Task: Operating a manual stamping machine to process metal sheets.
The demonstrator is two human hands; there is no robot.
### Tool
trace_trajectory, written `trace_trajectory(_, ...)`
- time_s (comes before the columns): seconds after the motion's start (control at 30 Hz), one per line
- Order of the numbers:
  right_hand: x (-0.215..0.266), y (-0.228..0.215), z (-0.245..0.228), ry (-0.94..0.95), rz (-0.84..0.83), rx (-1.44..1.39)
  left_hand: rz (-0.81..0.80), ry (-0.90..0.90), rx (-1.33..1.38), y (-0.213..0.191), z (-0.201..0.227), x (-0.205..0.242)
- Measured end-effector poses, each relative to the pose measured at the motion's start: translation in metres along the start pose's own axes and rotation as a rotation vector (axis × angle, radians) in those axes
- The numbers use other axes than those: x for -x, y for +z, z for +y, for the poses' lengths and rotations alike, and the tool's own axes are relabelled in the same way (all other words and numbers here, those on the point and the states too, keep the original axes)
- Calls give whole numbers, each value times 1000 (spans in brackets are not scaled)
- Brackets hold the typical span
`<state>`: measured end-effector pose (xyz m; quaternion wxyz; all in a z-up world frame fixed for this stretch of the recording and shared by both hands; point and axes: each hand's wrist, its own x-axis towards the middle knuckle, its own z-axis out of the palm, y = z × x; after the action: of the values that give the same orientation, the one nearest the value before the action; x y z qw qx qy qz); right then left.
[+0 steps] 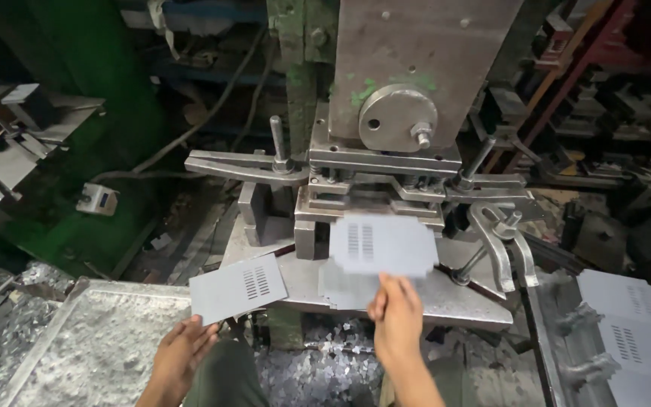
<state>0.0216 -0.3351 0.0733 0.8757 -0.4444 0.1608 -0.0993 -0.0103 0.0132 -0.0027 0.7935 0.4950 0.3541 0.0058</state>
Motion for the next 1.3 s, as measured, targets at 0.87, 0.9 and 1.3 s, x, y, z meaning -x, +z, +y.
trace_trajectory(0.87, -6, 26, -6, -11, -149, 107, -567, 96, -1, 217, 34, 67)
trace_trajectory(0.9, -18, 32, -9, -15, -150, 108, -570, 97, 1, 225, 31, 68)
trace_trajectory(1.3, -25, 42, -22, 79, -24, 149, -567, 32, -10, 224, 43, 64)
